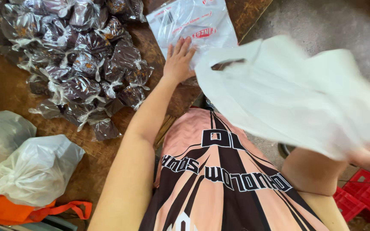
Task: The person packs multiple small wrapped bakery items into a white plastic bag by hand and then ties the bag shut.
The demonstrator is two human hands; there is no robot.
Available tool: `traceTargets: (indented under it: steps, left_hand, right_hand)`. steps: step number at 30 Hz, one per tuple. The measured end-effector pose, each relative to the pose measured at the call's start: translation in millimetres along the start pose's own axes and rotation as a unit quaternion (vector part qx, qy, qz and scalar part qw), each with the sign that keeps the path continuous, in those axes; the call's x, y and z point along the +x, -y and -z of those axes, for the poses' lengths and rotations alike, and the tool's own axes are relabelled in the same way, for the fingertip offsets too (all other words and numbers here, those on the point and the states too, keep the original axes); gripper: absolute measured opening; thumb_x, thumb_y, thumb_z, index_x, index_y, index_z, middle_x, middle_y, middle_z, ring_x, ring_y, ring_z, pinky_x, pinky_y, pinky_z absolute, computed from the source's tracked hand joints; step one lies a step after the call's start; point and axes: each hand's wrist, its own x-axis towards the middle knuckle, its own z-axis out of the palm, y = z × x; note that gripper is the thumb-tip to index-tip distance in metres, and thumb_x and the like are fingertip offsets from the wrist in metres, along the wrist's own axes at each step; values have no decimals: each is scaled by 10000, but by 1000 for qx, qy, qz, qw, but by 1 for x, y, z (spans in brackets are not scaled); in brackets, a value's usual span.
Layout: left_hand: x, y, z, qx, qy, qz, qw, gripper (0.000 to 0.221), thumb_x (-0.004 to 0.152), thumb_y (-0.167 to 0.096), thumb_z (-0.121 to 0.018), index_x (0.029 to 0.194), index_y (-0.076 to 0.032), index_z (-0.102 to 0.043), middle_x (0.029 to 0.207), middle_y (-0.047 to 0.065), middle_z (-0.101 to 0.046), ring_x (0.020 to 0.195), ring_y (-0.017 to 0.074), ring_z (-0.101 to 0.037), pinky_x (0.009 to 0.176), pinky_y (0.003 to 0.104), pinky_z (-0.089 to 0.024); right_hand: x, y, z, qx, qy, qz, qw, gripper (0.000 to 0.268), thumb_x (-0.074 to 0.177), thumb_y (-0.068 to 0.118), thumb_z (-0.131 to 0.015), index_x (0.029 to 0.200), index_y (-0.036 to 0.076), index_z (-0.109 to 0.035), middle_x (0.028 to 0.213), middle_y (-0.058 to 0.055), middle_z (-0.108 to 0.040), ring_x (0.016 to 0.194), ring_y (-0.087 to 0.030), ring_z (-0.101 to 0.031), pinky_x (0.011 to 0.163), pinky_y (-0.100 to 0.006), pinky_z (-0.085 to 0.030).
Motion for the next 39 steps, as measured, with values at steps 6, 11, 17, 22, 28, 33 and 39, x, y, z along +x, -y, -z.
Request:
traceTargets:
  steps: [6,11,17,22,28,33,39]
  left_hand:
    - [-9,-26,73,-312,67,-43,947,519,833,-360,-842,1259,-106,-689,1624,169,-367,1463,319,-366,1172,481,-373]
    - [-31,-44,90,-531,-83,121,834,440,978,-385,-748,1196,-6,-709,1259,210,-724,1155,277,-654,1010,391,-508]
    - [-58,-89,76,-530,61,-21,845,650,1005,-525,-628,1432,-36,-594,1397,169,-658,1270,220,-620,1071,355,-509]
    - [-41,-107,22,-574,59,-11,816,816,984,-582,-640,1518,-5,-419,1530,152,-513,1366,212,-536,1136,349,-424]
    - [-51,-85,16,-842,84,-15,532,718,916,-375,-750,1479,-22,-476,1414,101,-593,1319,197,-572,1123,376,-463]
    - [-79,-42,72,-854,-7,-10,521,452,909,-194,-832,1253,44,-658,1144,130,-737,1029,200,-718,950,362,-571]
    - [-110,-20,128,-645,28,30,763,321,884,-291,-840,1033,-13,-779,928,35,-789,846,94,-717,780,252,-569]
  right_hand:
    - [0,10,20,-38,-47,8,998,190,1039,179,-641,1132,13,-635,1082,-44,-668,999,-148,-611,914,-313,-510]
    - [15,6,25,-44,-30,3,999,196,1034,175,-653,1137,9,-636,1081,-56,-668,991,-156,-614,903,-319,-514]
    - [35,7,27,-52,-8,-7,999,205,1027,170,-668,1143,4,-638,1080,-71,-668,981,-165,-616,889,-325,-519]
    - [63,2,28,-63,-5,-12,998,213,1022,166,-680,1148,0,-639,1080,-83,-668,973,-172,-619,878,-331,-524]
    - [84,3,30,-59,-20,-11,998,223,1015,162,-695,1155,-5,-641,1079,-97,-668,963,-182,-621,865,-338,-529]
    - [72,11,38,-50,-24,-9,998,233,1010,158,-707,1160,-9,-643,1079,-110,-668,955,-189,-623,854,-343,-533]
    - [88,18,61,-74,-49,-4,996,245,1004,153,-722,1166,-13,-645,1078,-124,-668,945,-198,-626,841,-350,-538]
